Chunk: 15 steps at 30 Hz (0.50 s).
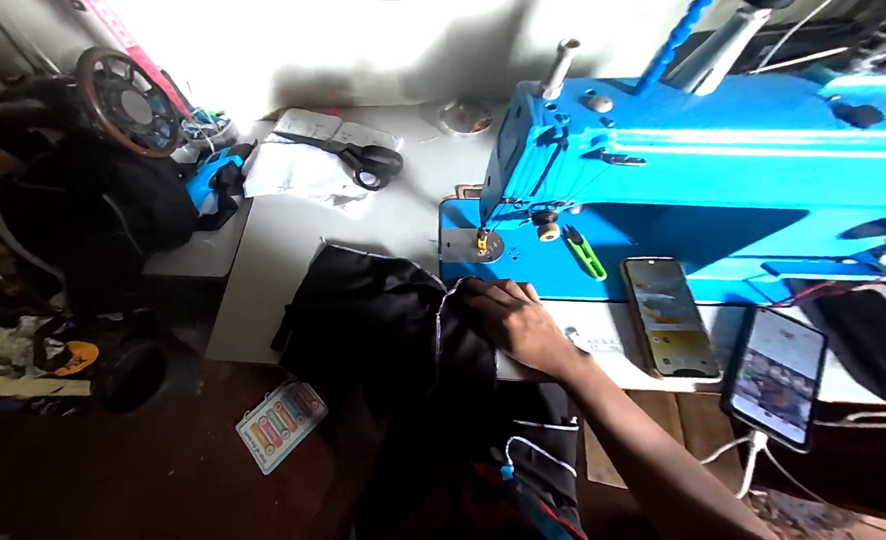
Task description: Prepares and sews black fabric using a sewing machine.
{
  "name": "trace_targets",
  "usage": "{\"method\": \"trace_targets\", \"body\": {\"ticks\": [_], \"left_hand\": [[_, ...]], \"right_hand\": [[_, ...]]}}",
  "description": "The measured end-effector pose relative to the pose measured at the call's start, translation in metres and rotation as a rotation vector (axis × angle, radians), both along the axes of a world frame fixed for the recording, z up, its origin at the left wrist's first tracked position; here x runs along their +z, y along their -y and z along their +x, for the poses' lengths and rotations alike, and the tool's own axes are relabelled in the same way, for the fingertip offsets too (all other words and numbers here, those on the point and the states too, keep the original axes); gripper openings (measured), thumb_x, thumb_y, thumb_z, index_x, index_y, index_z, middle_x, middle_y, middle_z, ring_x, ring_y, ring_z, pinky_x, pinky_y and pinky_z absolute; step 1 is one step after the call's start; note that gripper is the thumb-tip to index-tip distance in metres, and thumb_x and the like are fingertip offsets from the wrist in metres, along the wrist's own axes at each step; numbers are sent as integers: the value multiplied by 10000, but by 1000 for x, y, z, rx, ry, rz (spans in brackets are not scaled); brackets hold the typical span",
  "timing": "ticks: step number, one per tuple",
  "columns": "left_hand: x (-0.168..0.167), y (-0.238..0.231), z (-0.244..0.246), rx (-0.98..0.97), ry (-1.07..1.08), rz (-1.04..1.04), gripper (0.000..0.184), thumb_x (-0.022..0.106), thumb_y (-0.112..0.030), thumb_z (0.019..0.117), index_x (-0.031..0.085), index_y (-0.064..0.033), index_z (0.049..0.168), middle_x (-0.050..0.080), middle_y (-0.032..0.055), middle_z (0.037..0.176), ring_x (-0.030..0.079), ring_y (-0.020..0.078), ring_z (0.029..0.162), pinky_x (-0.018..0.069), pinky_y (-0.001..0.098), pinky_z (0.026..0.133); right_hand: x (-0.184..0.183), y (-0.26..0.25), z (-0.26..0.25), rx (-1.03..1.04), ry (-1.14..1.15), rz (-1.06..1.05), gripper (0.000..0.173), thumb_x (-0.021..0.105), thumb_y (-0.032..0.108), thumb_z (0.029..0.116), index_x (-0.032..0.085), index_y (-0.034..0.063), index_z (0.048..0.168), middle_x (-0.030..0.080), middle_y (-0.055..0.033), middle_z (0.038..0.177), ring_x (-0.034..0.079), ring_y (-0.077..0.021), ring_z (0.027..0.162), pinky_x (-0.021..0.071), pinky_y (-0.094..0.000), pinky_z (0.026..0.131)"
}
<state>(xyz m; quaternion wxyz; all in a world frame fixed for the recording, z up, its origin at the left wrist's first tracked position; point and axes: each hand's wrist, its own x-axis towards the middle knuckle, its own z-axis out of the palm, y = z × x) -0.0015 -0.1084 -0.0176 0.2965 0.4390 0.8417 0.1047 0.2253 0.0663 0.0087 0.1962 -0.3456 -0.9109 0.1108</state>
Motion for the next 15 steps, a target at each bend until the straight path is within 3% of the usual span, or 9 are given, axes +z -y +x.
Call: {"method": "trace_targets", "body": {"ticks": [3, 6, 8, 9, 11, 13, 15], "left_hand": [[-15, 2, -27, -145, 46, 38, 368, 612, -143, 989, 648, 30, 1312, 703, 271, 1183, 675, 440, 1132, 498, 623, 1002], [33, -8, -67, -475, 219, 233, 298, 623, 64, 890, 704, 34, 1175, 738, 207, 1052, 725, 333, 986, 564, 544, 911], [57, -32, -105, -633, 75, 476, 285, 629, 26, 851, 723, -30, 1113, 748, 125, 986, 739, 241, 890, 606, 467, 813], [73, -50, -122, -655, 30, 530, 261, 615, -1, 884, 711, -39, 1124, 741, 115, 1011, 731, 228, 908, 602, 465, 828], [119, -97, -133, -577, 4, 515, 268, 565, 63, 937, 673, 47, 1182, 720, 216, 1045, 713, 318, 902, 573, 552, 833], [161, -154, -128, -482, -119, 516, 260, 518, 13, 1001, 643, 72, 1221, 699, 267, 1032, 705, 375, 867, 563, 593, 819], [190, -206, -117, -406, -267, 580, 267, 509, -45, 1026, 651, 69, 1221, 681, 311, 1108, 673, 469, 1018, 498, 668, 918]], "right_hand": [[-2, -3, 1, 6, 10, -16, 337, 501, 103, 972, 725, 81, 1222, 652, -96, 1388, 623, -359, 1216, 482, -571, 919], [-5, -2, 3, -14, -29, -5, 338, 490, 119, 990, 726, 98, 1230, 670, -76, 1368, 628, -343, 1215, 483, -553, 927], [-8, -1, 2, -15, -54, -6, 326, 504, 118, 980, 731, 89, 1212, 672, -82, 1364, 628, -352, 1212, 485, -560, 919], [-9, 0, 1, -15, -63, -7, 319, 510, 114, 973, 732, 79, 1200, 670, -90, 1365, 628, -360, 1207, 484, -565, 914], [-8, 1, -1, -35, -62, -15, 317, 516, 104, 968, 732, 73, 1197, 665, -99, 1372, 629, -369, 1204, 477, -575, 915], [-8, 3, -4, -95, -47, -24, 331, 504, 102, 971, 726, 89, 1216, 659, -85, 1383, 626, -361, 1206, 469, -579, 914], [-9, 6, -9, -191, -50, -10, 328, 495, 108, 980, 725, 92, 1214, 664, -85, 1373, 631, -361, 1194, 469, -584, 895]]}}
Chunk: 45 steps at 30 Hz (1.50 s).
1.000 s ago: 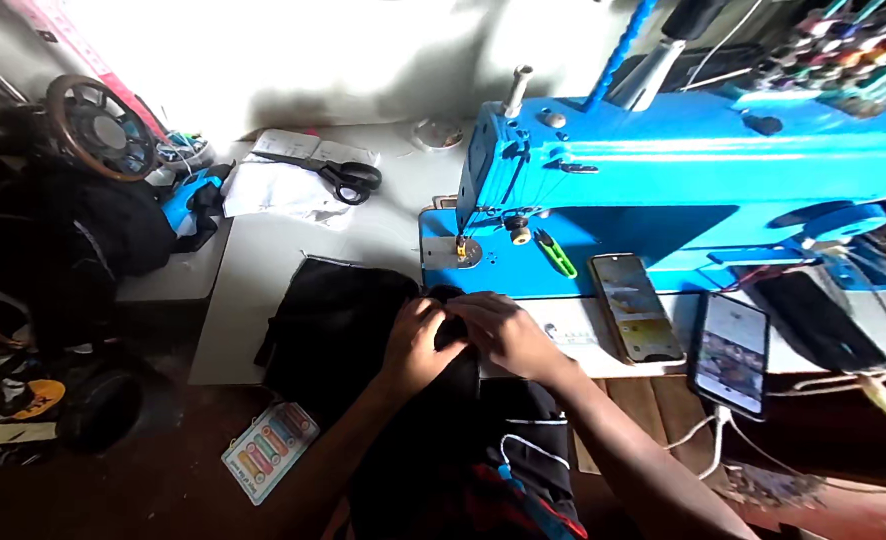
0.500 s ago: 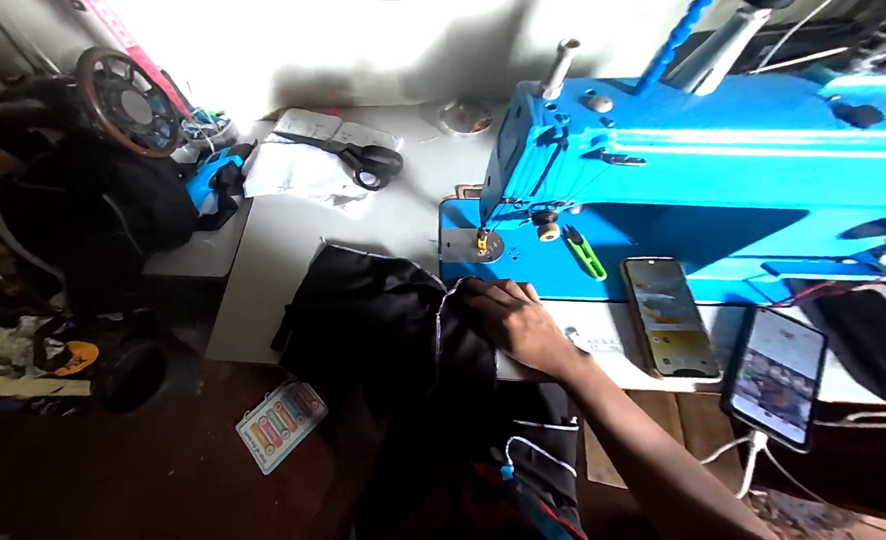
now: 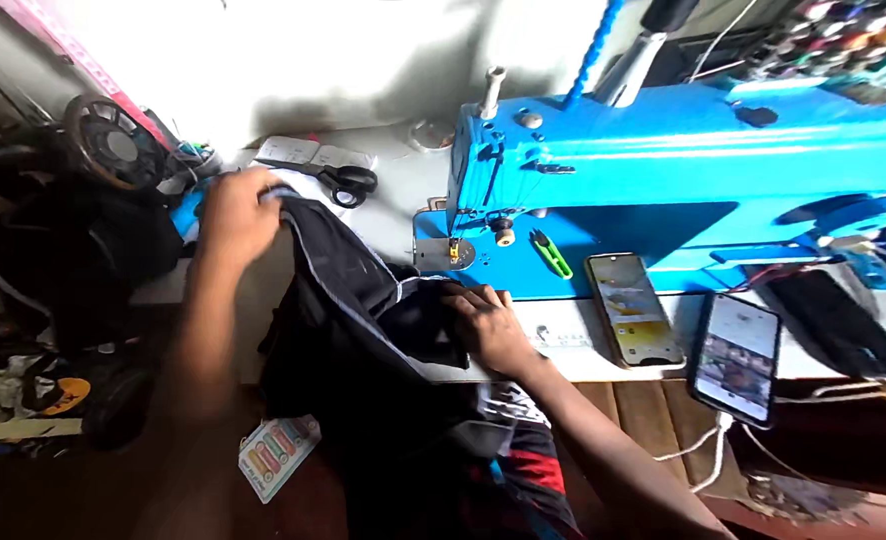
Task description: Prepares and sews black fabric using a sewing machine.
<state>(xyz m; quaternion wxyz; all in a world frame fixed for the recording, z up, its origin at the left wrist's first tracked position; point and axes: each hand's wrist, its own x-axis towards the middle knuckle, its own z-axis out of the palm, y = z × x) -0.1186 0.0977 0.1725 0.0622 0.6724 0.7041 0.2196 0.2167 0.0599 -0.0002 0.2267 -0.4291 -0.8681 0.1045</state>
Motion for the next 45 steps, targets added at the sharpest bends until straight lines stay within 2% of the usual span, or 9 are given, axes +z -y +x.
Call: {"method": "trace_targets", "body": {"ticks": [4, 8, 12, 15, 18, 20, 30, 38, 45], "left_hand": [[2, -27, 69, 262, -49, 40, 398, 468, -75, 1032, 524, 18, 1414, 593, 374, 1290, 589, 580, 1174, 449, 743, 914], [-100, 30, 135, -99, 126, 35, 441, 575, -141, 1001, 522, -9, 1419, 565, 217, 1417, 618, 369, 1234, 533, 548, 999], [-171, 46, 133, -289, 162, 85, 561, 690, -377, 946, 609, -84, 1417, 461, 217, 1558, 431, 406, 1448, 348, 625, 1146], [-169, 32, 115, -316, 251, 101, 457, 687, -281, 962, 654, -46, 1352, 559, 194, 1467, 532, 365, 1358, 422, 605, 1091], [-171, 15, 109, -368, 258, 181, 153, 709, -155, 935, 782, -45, 1013, 719, 136, 1149, 642, 327, 1161, 484, 562, 1002], [-172, 3, 110, -415, 229, 252, 138, 681, -159, 957, 793, -78, 948, 747, 86, 1057, 673, 276, 1099, 510, 517, 955], [-158, -64, 127, -668, 57, 155, 189, 594, -151, 1005, 726, -28, 948, 713, 123, 1076, 680, 275, 1082, 556, 469, 947], [-108, -71, 143, -554, 30, -472, 237, 611, -199, 1021, 724, 9, 1011, 722, 188, 967, 695, 360, 984, 528, 578, 874], [-122, -88, 146, -591, 211, -336, 174, 650, -114, 983, 709, 48, 1004, 721, 209, 1018, 699, 335, 1016, 532, 536, 917]], "right_hand": [[1, 14, -13, -206, -10, 42, 312, 518, 89, 981, 738, 88, 1202, 696, -95, 1320, 654, -377, 1154, 487, -584, 869], [2, 13, -13, -225, -23, 54, 344, 508, 93, 977, 727, 102, 1242, 703, -89, 1304, 655, -364, 1145, 497, -574, 851], [5, 2, 2, -96, 27, 66, 335, 512, 118, 981, 729, 94, 1234, 688, -100, 1323, 655, -367, 1127, 499, -559, 848], [0, -6, 13, 24, 40, 99, 337, 485, 124, 996, 725, 92, 1230, 680, -96, 1333, 646, -361, 1155, 489, -567, 900], [-1, -9, 17, 59, 37, 130, 337, 479, 132, 996, 731, 102, 1218, 687, -81, 1327, 659, -344, 1139, 501, -549, 884], [1, -10, 18, 63, 31, 111, 340, 477, 130, 993, 730, 101, 1219, 664, -74, 1375, 659, -342, 1132, 500, -541, 867], [18, -8, 13, 5, 64, -60, 309, 549, 214, 963, 726, 105, 1191, 621, -122, 1426, 653, -365, 1114, 513, -525, 840], [24, -7, 18, 27, 29, -105, 282, 552, 235, 968, 737, 95, 1129, 636, -123, 1399, 668, -341, 1080, 522, -507, 834], [9, -6, 8, -172, -37, 7, 257, 573, 163, 948, 765, 97, 1105, 674, -81, 1368, 690, -343, 1065, 537, -509, 785]]}}
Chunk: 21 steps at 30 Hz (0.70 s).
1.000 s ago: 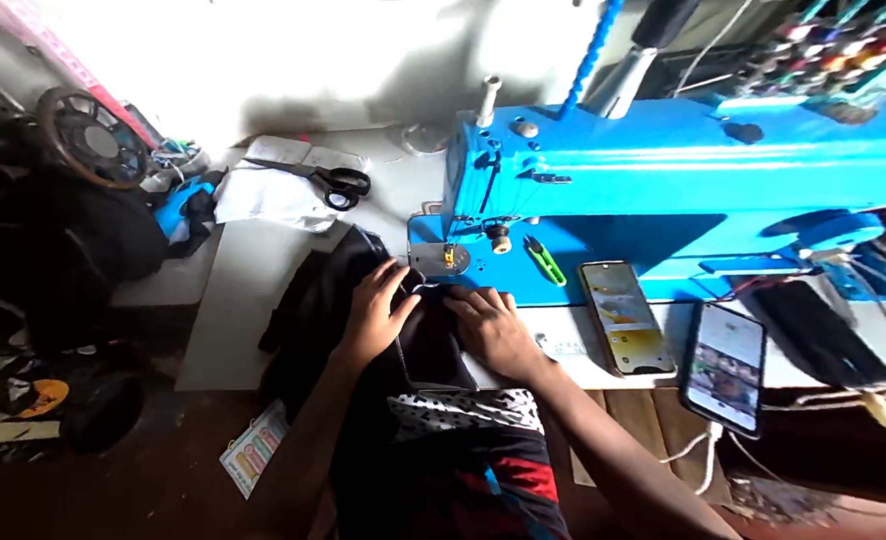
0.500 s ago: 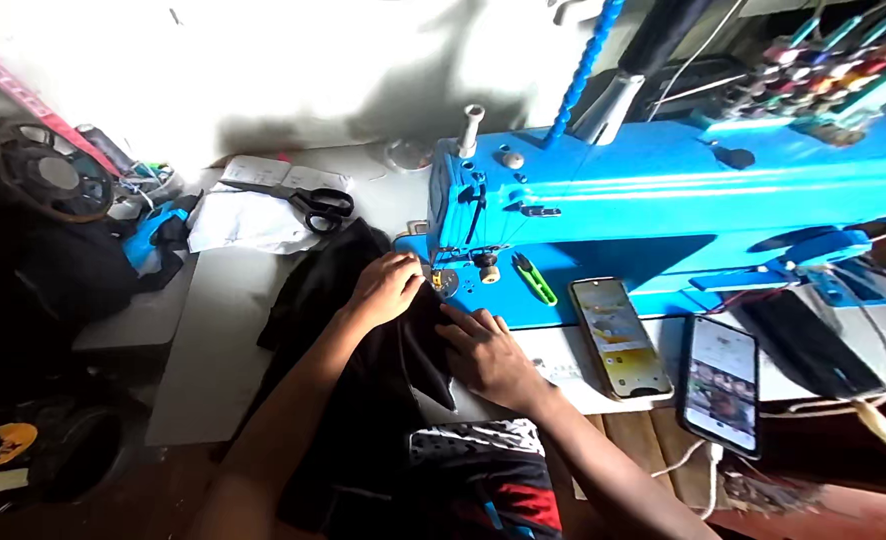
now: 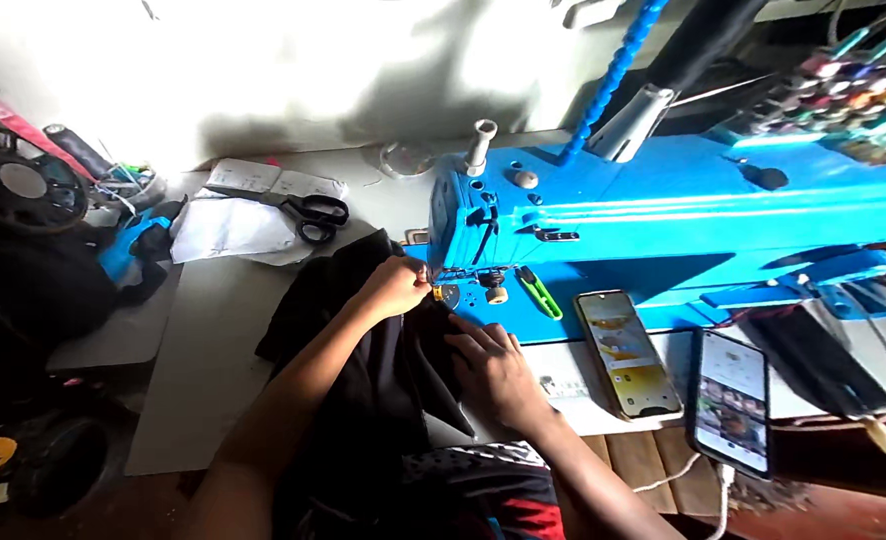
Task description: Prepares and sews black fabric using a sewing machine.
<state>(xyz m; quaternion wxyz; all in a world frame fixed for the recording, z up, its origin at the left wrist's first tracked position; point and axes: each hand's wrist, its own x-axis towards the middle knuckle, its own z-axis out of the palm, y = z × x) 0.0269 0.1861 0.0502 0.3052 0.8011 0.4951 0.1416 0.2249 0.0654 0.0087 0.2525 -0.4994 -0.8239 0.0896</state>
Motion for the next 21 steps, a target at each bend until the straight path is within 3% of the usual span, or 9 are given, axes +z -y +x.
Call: {"method": "trace_targets", "body": {"ticks": [8, 13, 15, 16, 17, 18, 21], "left_hand": [[4, 8, 7, 104, -54, -12, 211, 578, -102, 1014, 683, 81, 1017, 697, 247, 1023, 678, 379, 1032, 514, 552, 927], [14, 60, 36, 290, -280, 130, 301, 575, -190, 1042, 670, 48, 1200, 619, 249, 1293, 631, 413, 1175, 523, 568, 988], [9, 96, 49, 327, -332, 178, 377, 537, -254, 1053, 647, 4, 1304, 581, 219, 1397, 529, 408, 1326, 423, 581, 1089], [5, 111, 54, 339, -345, 116, 442, 476, -276, 1073, 567, -34, 1431, 480, 191, 1541, 370, 403, 1476, 301, 601, 1180], [-2, 122, 56, 350, -335, 62, 505, 420, -293, 1089, 448, -72, 1542, 340, 152, 1650, 220, 394, 1553, 210, 617, 1215], [-12, 127, 55, 361, -304, 70, 538, 404, -312, 1090, 383, -102, 1585, 265, 114, 1690, 146, 388, 1575, 167, 632, 1223], [-38, 126, 41, 295, -234, 224, 549, 482, -316, 1048, 438, -136, 1565, 284, 67, 1688, 154, 423, 1566, 153, 693, 1191]], "right_hand": [[-5, 2, -8, -91, -16, 24, 266, 540, 155, 967, 763, 103, 1102, 681, -56, 1364, 685, -336, 1088, 527, -504, 806], [-8, 1, -5, -64, -24, -12, 277, 540, 176, 982, 759, 95, 1130, 682, -74, 1354, 660, -358, 1137, 518, -538, 848], [-7, 0, -1, -22, -46, -39, 296, 530, 209, 1001, 755, 86, 1150, 672, -92, 1363, 647, -366, 1154, 518, -549, 882], [-7, 1, 2, 6, -66, -35, 305, 526, 224, 1006, 757, 80, 1143, 673, -109, 1355, 647, -368, 1152, 523, -542, 894], [-8, 1, 4, 32, -92, -21, 305, 529, 225, 1004, 763, 79, 1133, 676, -126, 1340, 647, -366, 1153, 529, -524, 915], [-9, 2, 8, 54, -114, -5, 302, 536, 212, 998, 768, 75, 1133, 678, -141, 1327, 650, -362, 1155, 533, -504, 944], [-10, 8, 20, 112, -136, 26, 292, 544, 173, 990, 761, 52, 1143, 688, -170, 1293, 667, -368, 1135, 541, -506, 939]]}}
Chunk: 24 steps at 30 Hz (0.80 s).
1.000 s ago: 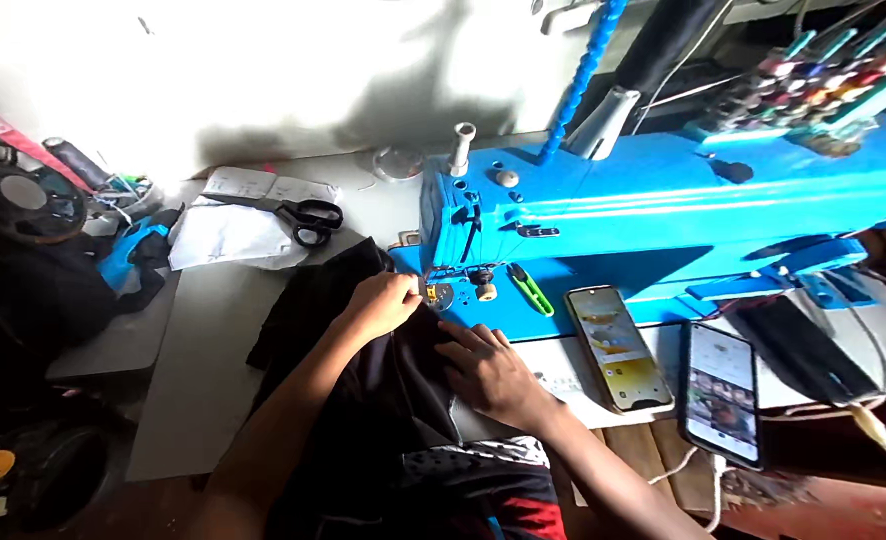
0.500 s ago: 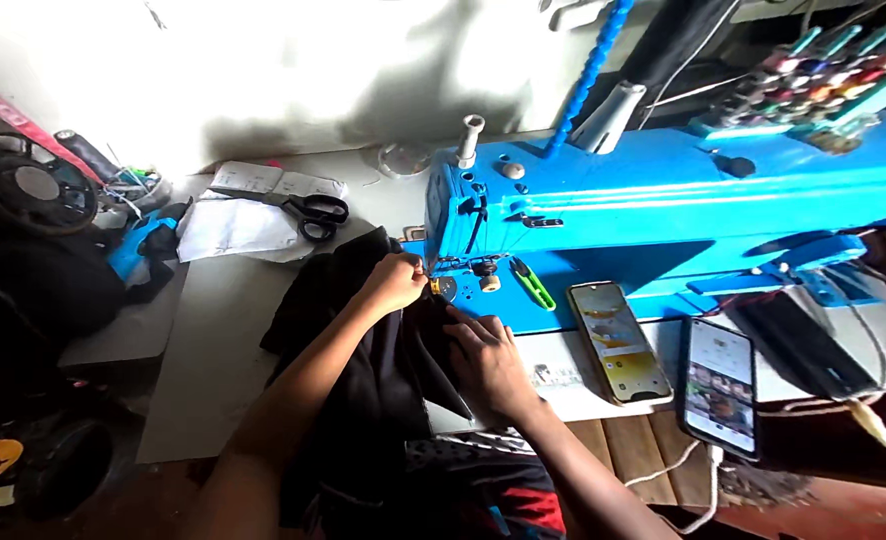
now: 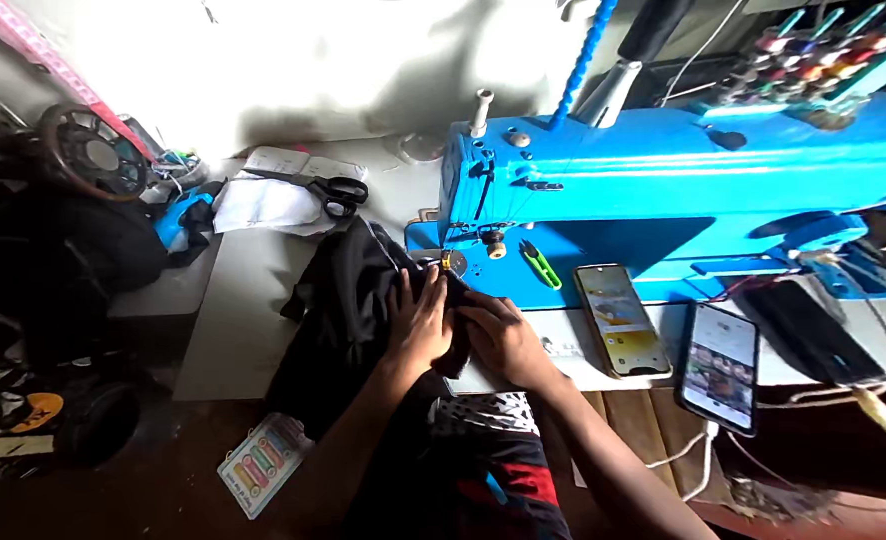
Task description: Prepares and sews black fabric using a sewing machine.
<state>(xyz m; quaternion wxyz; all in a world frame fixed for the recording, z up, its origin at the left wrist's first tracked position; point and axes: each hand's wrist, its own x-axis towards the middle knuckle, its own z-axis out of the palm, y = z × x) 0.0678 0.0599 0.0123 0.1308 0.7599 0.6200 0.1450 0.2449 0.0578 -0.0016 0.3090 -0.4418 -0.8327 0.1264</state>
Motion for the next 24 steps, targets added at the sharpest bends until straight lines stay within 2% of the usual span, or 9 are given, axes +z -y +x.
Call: {"method": "trace_targets", "body": {"ticks": [2, 4, 8, 15, 18, 20, 22, 24], "left_hand": [[-5, -8, -16, -109, -1, 63, 520, 520, -331, 1016, 520, -184, 1516, 334, 63, 1668, 185, 452, 1551, 160, 725, 1172], [-8, -19, -31, -212, 15, 90, 517, 534, -348, 991, 550, -218, 1492, 376, 64, 1647, 180, 453, 1551, 132, 731, 1179], [-9, -38, -51, -354, 36, 118, 483, 539, -359, 962, 621, -224, 1419, 444, 79, 1603, 214, 463, 1537, 141, 739, 1170], [-11, -60, -70, -497, 70, 165, 424, 570, -308, 902, 701, -157, 1275, 525, 80, 1535, 293, 434, 1516, 180, 719, 1184], [-10, -71, -77, -589, 108, 197, 398, 592, -266, 888, 710, -99, 1229, 584, 97, 1468, 408, 337, 1477, 165, 625, 1247], [-10, -79, -81, -643, 118, 194, 404, 604, -249, 880, 706, -66, 1225, 582, 125, 1466, 425, 320, 1470, 153, 601, 1259], [-13, -86, -84, -662, 98, 198, 450, 616, -359, 894, 700, -81, 1237, 556, 125, 1495, 390, 348, 1488, 157, 615, 1254], [-13, -89, -86, -648, 60, 202, 611, 663, -591, 868, 688, -130, 1267, 532, 117, 1522, 340, 420, 1499, 197, 669, 1216]], "right_hand": [[-2, 4, 5, 30, 15, 16, 291, 540, 178, 997, 760, 51, 1139, 698, -155, 1283, 666, -356, 1156, 535, -506, 947], [-4, 10, 7, 58, 40, 25, 289, 537, 180, 1005, 758, 59, 1145, 694, -137, 1300, 652, -335, 1206, 530, -490, 982], [-6, 17, 3, 96, 79, 55, 309, 515, 192, 1017, 745, 91, 1198, 692, -98, 1323, 642, -292, 1245, 507, -487, 1027], [-6, 17, -1, 143, 94, 38, 331, 499, 189, 1029, 721, 99, 1258, 675, -83, 1365, 610, -271, 1308, 457, -493, 1111], [-2, 19, -11, 125, 103, 43, 318, 505, 200, 1042, 723, 97, 1251, 673, -90, 1366, 605, -289, 1313, 440, -511, 1127], [-1, 20, -16, 91, 113, 44, 315, 529, 198, 1025, 727, 119, 1257, 660, -122, 1376, 596, -335, 1317, 437, -557, 1115], [-2, 21, -18, 32, 142, 47, 315, 548, 233, 1020, 728, 179, 1272, 642, -147, 1385, 581, -366, 1317, 429, -577, 1106], [-3, 21, -20, -26, 177, 62, 305, 544, 290, 1031, 730, 226, 1265, 648, -125, 1380, 580, -373, 1309, 420, -606, 1094]]}}
